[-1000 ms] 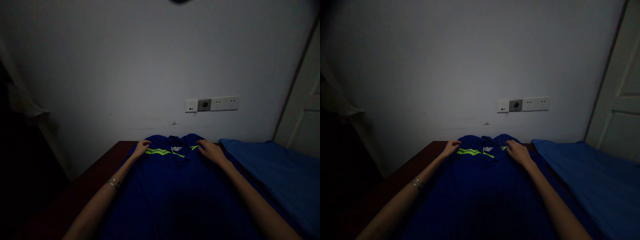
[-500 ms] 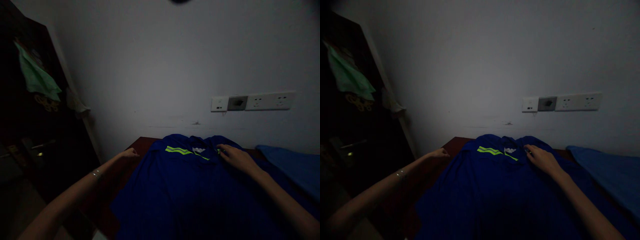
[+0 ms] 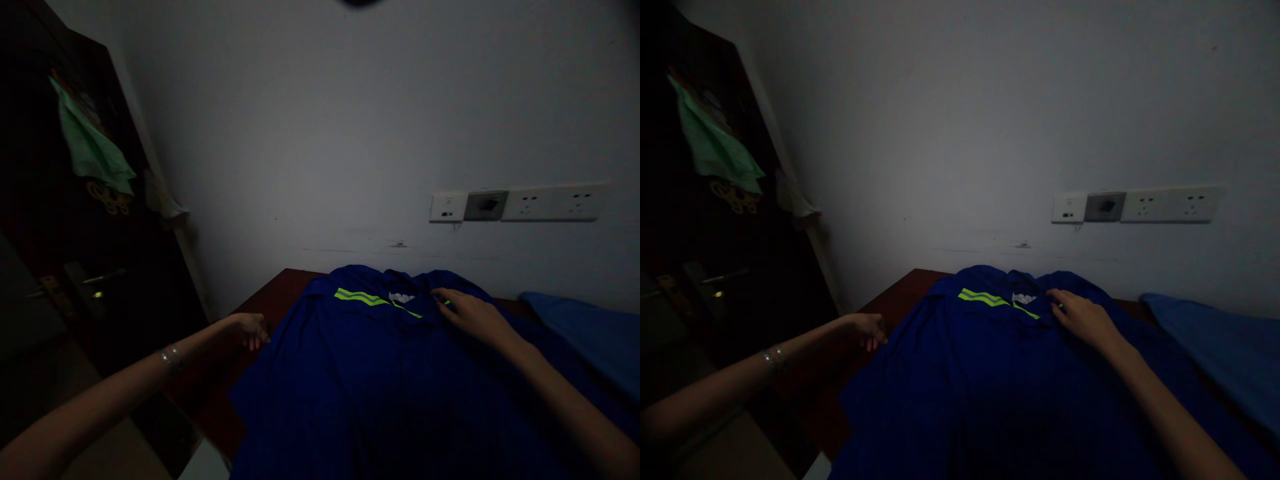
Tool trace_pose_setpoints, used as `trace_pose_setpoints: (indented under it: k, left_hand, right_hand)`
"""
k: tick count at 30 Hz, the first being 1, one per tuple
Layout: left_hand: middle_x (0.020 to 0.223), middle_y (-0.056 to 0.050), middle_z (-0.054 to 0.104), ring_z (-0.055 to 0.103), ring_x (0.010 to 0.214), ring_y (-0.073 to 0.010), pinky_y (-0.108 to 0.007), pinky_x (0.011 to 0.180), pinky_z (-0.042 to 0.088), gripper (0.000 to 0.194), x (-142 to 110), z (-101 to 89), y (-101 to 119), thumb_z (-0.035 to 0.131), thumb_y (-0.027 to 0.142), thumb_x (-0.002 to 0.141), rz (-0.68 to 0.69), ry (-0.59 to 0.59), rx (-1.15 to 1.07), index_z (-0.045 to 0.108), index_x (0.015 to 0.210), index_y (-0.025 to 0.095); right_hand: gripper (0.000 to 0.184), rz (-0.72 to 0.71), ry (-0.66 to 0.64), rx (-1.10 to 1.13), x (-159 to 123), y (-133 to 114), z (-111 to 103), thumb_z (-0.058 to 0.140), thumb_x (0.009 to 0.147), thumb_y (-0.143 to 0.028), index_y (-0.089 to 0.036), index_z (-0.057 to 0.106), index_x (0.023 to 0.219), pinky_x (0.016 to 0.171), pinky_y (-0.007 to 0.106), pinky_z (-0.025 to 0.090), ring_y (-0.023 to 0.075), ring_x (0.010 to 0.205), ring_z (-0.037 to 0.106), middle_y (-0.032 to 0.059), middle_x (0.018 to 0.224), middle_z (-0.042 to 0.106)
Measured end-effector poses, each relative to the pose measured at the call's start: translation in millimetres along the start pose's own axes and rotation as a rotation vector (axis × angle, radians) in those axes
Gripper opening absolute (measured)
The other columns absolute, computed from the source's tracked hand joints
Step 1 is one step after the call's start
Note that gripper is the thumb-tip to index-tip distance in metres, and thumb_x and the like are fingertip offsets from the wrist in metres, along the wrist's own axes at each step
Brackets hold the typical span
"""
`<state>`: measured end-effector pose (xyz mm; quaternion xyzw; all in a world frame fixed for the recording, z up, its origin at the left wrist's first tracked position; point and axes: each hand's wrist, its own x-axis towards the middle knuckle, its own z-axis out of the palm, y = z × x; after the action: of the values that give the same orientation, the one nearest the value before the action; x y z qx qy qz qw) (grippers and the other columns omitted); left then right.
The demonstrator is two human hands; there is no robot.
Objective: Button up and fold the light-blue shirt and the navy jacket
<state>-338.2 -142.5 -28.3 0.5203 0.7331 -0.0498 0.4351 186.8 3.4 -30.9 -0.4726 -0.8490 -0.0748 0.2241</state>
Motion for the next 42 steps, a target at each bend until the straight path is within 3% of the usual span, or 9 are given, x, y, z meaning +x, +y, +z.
trace_pose_setpoints:
  k: [5,11,18,25,28,34,38,42]
  left_hand:
    - [0.067,-0.008,0.068,0.062,0.054,-0.0172,-0.021,0.042,0.041,0.025,-1,12.6,-4,0.069,0.039,0.055,0.053,0.061,-0.094,0.065,0.063,0.016]
    - [0.057,-0.001,0.062,0.059,0.051,-0.0134,-0.021,0.047,0.044,0.020,-13,20.4,4,0.070,0.031,0.054,0.075,0.187,-0.245,0.060,0.062,0.016]
    - [0.059,0.000,0.061,0.057,0.054,-0.0139,-0.026,0.056,0.047,0.027,-45,3.0,6,0.070,0.038,0.056,0.136,0.226,-0.330,0.059,0.067,0.016]
    - [0.060,0.000,0.059,0.052,0.057,-0.0117,-0.021,0.055,0.039,0.020,-69,-35.4,22,0.062,0.034,0.060,0.246,0.476,-0.290,0.060,0.066,0.015]
    - [0.056,0.000,0.054,0.047,0.051,-0.0107,-0.021,0.051,0.034,0.018,-83,-58.4,36,0.057,0.031,0.064,0.219,0.618,-0.191,0.059,0.066,0.014]
    - [0.064,-0.004,0.059,0.053,0.064,-0.0149,-0.022,0.061,0.035,0.014,-113,-87.5,80,0.053,0.018,0.064,0.145,0.915,0.318,0.063,0.071,0.011]
    - [0.063,-0.005,0.059,0.054,0.067,-0.0159,-0.022,0.065,0.037,0.016,-122,-89.2,114,0.052,0.015,0.064,0.154,0.894,0.426,0.064,0.073,0.010]
    - [0.050,-0.003,0.053,0.051,0.055,-0.0145,-0.025,0.059,0.040,0.015,-129,-80.3,142,0.052,0.014,0.063,0.132,0.724,0.415,0.064,0.069,0.007]
  right_hand:
    - [0.039,0.004,-0.003,-0.003,-1,-2,-1,0.036,0.083,-0.035,-0.025,0.054,0.116,0.068,0.035,0.049,0.0241,0.091,0.062,0.0055,0.114,0.062]
    - [0.038,-0.013,-0.036,0.001,0,-6,2,0.035,0.084,-0.034,-0.024,0.053,0.115,0.069,0.036,0.050,0.0244,0.091,0.062,0.0065,0.114,0.062]
    - [0.038,-0.084,-0.037,0.018,0,-17,15,0.035,0.083,-0.034,-0.023,0.054,0.115,0.073,0.036,0.050,0.0239,0.093,0.062,0.0067,0.113,0.062]
    - [0.037,-0.111,-0.052,0.070,0,-43,2,0.035,0.084,-0.036,-0.024,0.054,0.114,0.070,0.034,0.049,0.0235,0.090,0.063,0.0059,0.109,0.064]
    - [0.037,-0.112,-0.053,0.092,-1,-55,-6,0.036,0.084,-0.036,-0.025,0.054,0.114,0.069,0.033,0.049,0.0232,0.089,0.063,0.0061,0.111,0.064]
    - [0.035,-0.145,-0.046,0.121,-3,-71,-17,0.038,0.084,-0.033,-0.026,0.054,0.114,0.071,0.033,0.048,0.0222,0.089,0.063,0.0048,0.110,0.064]
    - [0.034,-0.165,-0.010,0.157,-5,-81,-22,0.040,0.084,-0.031,-0.026,0.053,0.114,0.073,0.034,0.048,0.0224,0.092,0.062,0.0041,0.112,0.063]
    - [0.033,-0.189,0.026,0.248,-7,-93,-29,0.042,0.082,-0.030,-0.025,0.055,0.113,0.078,0.038,0.048,0.0237,0.094,0.061,0.0056,0.110,0.063]
